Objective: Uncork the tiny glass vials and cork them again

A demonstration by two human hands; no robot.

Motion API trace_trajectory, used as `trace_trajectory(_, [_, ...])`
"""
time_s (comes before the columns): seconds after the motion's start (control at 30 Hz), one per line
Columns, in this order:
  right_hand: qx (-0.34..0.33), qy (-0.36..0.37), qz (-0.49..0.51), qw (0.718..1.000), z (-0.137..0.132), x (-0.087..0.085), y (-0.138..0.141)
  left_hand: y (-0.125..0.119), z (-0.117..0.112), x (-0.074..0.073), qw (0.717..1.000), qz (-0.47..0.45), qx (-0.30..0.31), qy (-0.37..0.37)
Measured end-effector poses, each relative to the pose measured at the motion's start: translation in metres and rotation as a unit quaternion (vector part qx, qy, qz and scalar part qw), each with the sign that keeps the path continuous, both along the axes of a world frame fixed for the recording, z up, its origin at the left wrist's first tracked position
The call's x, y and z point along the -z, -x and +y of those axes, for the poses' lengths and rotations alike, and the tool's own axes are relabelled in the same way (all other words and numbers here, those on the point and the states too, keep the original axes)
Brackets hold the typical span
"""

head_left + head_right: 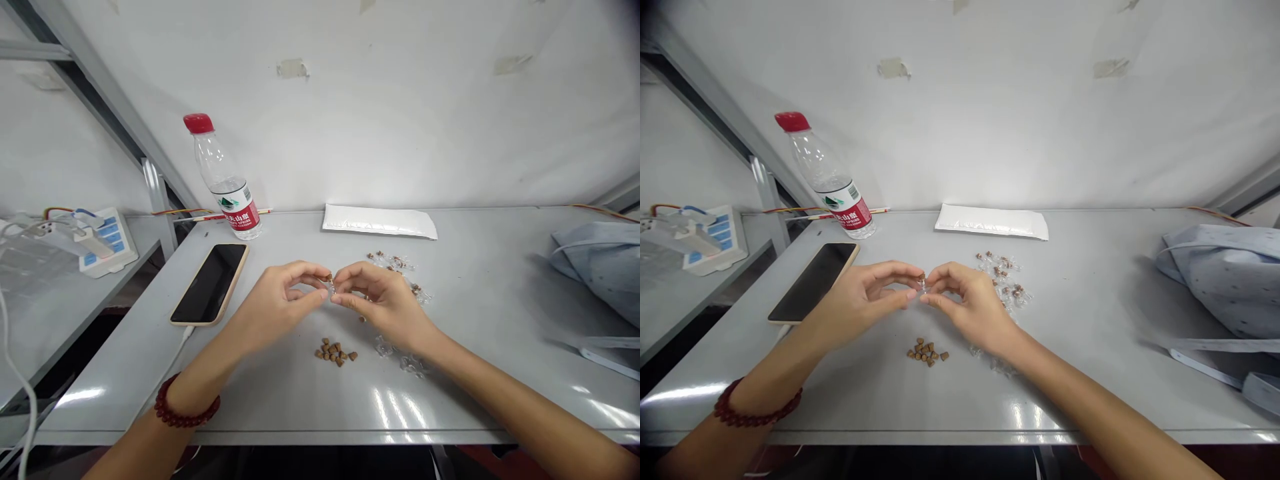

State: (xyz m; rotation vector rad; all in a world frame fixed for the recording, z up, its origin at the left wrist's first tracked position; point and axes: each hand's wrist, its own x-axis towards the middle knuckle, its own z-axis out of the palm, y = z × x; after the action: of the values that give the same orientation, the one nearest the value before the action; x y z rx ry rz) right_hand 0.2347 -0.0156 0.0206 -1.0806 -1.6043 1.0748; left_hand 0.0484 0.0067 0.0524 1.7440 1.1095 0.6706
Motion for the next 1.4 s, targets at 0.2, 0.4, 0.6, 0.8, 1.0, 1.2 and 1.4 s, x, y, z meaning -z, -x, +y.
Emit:
trace_trajectory(0.2, [-0.005,0.14,0.111,0.984,0.001,-0.002,0.002,-0.006,-0.003,0.007,0.999,0.022,-0.021,-0.036])
trace_trajectory(0.4, [-0.027,0.152,0.129,0.979,0.001,0.0,0.004,-0.011,-0.005,0.007,0.999,0.019,-0.033,-0.03])
trace_trajectory(0.6, [-0.04,0.155,0.114,0.98,0.001,-0.001,0.003,-0.009,-0.004,0.011,0.988,0.028,0.007,-0.154])
trace_trajectory(0.8, [-0.043,0.161,0.107,0.98,-0.001,0.0,0.004,-0.008,-0.002,0.015,0.978,0.037,0.04,-0.201])
trace_trajectory(1.0, [0.013,0.051,0.014,0.999,0.004,0.002,-0.002,0.0,0.001,0.008,0.983,0.084,0.032,-0.159])
trace_trajectory(1.2, [0.05,-0.177,-0.339,0.922,0.023,0.007,-0.031,0.014,0.002,-0.005,0.973,0.184,0.138,-0.027])
trace_trajectory(1.4, [-0.014,-0.103,-0.43,0.897,0.028,-0.001,-0.042,0.005,-0.005,0.005,0.947,0.222,0.232,-0.004])
